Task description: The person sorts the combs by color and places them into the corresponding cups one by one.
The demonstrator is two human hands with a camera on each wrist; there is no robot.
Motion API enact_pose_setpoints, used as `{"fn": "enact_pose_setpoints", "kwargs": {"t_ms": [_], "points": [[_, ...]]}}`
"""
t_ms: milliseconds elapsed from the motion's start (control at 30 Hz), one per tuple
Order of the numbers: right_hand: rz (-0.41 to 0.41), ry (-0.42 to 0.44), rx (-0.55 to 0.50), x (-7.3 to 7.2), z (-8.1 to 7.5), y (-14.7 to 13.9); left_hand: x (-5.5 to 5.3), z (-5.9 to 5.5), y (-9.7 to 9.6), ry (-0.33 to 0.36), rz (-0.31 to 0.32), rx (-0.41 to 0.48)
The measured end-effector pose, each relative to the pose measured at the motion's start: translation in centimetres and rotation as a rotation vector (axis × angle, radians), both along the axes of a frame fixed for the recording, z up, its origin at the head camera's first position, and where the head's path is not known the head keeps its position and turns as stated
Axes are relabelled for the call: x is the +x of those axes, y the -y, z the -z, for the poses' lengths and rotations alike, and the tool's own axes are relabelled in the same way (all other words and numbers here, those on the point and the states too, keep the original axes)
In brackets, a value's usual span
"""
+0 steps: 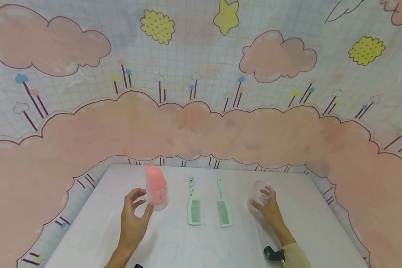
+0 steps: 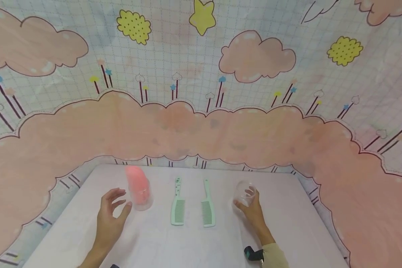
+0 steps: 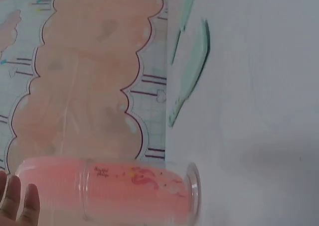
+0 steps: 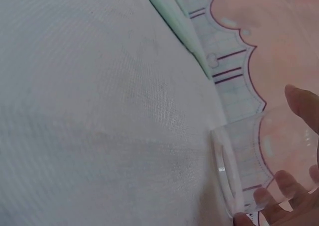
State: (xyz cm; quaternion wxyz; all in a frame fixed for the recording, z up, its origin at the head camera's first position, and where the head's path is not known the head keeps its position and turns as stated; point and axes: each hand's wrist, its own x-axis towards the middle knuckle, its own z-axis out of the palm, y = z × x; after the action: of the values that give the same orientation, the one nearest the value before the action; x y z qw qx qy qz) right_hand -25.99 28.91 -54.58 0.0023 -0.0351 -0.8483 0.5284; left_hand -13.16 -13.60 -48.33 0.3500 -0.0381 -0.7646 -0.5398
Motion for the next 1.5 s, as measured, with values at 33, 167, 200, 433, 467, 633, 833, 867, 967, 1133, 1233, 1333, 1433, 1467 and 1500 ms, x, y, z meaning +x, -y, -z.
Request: {"fn": "enact_pose_setpoints", "kwargs": {"t_ms": [33, 167, 200, 433, 467, 633, 833, 867, 967, 1133, 1233, 1333, 1433, 1467, 1500], "points": [[-0.003, -0.005, -0.004, -0.1, 0.0, 0.0, 0.0, 0.0, -0.5, -0.01, 0.018, -0.019], [-0.015, -0.022, -0.035, -0.5, -0.2, 0.0, -0.4, 0.1, -2.5, 0.003, 0.076, -0.069], [-0.017, -0.024, -0.037, -0.6, -0.2, 0.0, -0.6, 0.1, -2.9, 0.023, 0.082, -0.084], [-0.024, -0.02, -0.026, -1.1, 0.1, -0.2, -1.8, 0.4, -5.3, 0.2, 0.143, -0.114], [-0.024, -0.02, -0.029, -1.1, 0.1, -0.2, -2.0, 0.5, -5.6, 0.212, 0.155, -0.113], [-0.025, -0.022, -0.033, -1.3, 0.1, -0.2, -3.7, 1.2, -6.3, 0.285, 0.186, -0.106], [-0.037, -0.036, -0.039, -1.6, 0.3, -0.4, -6.0, 2.3, -6.8, 0.404, 0.198, -0.098], [-0.04, -0.039, -0.044, -1.7, 0.3, -0.4, -6.4, 2.5, -6.9, 0.416, 0.201, -0.102], [-0.048, -0.042, -0.049, -1.9, 0.4, -0.5, -7.4, 3.0, -7.2, 0.451, 0.192, -0.116], [-0.043, -0.043, -0.046, -1.8, 0.5, -0.5, -9.0, 3.7, -7.5, 0.521, 0.134, -0.161], [-0.039, -0.04, -0.041, -1.6, 0.4, -0.5, -9.8, 4.0, -7.6, 0.554, 0.096, -0.186], [-0.038, -0.043, -0.034, -1.4, 0.4, -0.4, -10.3, 4.2, -7.8, 0.569, 0.067, -0.205], [-0.038, -0.046, -0.021, -1.2, 0.4, -0.3, -10.8, 4.4, -8.0, 0.602, 0.048, -0.219], [-0.037, -0.045, -0.02, -1.2, 0.4, -0.3, -10.9, 4.4, -8.0, 0.622, 0.045, -0.224], [-0.037, -0.044, -0.018, -1.1, 0.4, -0.3, -11.0, 4.5, -8.1, 0.64, 0.04, -0.234]]}}
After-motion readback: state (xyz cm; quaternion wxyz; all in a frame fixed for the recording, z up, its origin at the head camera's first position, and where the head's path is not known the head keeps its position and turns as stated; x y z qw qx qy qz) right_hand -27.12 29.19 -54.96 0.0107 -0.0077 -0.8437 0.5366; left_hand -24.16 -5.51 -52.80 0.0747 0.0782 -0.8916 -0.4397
